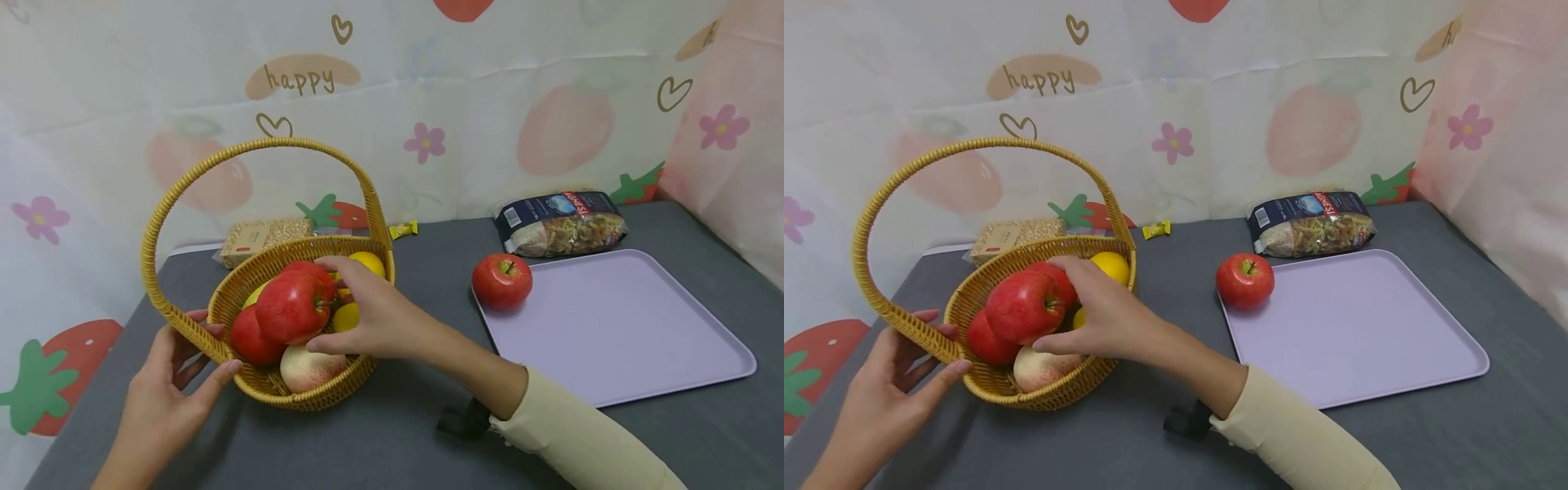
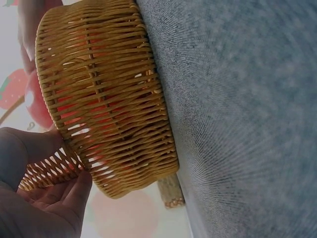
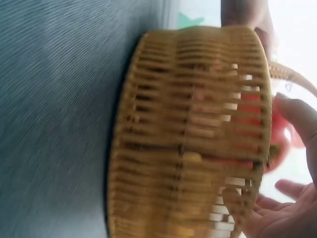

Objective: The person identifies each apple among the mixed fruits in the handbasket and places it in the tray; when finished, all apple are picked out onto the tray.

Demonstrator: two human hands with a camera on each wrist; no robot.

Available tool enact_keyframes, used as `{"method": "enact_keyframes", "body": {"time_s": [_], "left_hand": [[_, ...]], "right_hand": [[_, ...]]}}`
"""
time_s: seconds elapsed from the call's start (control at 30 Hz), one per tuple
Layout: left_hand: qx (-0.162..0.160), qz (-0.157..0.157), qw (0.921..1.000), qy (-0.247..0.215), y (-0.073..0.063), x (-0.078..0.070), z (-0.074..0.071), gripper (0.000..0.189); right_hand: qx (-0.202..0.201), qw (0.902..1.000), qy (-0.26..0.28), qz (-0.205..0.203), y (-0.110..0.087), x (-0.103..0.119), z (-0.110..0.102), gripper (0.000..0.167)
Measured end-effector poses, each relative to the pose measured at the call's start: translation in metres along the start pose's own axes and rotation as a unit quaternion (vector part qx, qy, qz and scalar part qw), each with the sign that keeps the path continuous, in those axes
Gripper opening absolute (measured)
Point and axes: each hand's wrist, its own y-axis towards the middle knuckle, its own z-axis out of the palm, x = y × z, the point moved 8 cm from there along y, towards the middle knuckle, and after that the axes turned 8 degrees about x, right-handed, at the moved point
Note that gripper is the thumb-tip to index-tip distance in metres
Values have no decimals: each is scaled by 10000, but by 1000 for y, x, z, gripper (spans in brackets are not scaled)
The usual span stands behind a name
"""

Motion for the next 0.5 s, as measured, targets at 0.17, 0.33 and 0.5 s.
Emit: {"method": "enact_keyframes", "body": {"time_s": [0.17,0.33,0.5], "left_hand": [[65,-209,9997,125,1,3,1,76],[67,-224,9996,167,1,3,0,77],[50,-214,9996,176,1,4,0,76]], "right_hand": [[21,9999,-2,152,11,-2,13,91],[-106,9994,-167,267,12,-5,15,88],[-305,9994,-90,158,10,-4,11,84]]}}
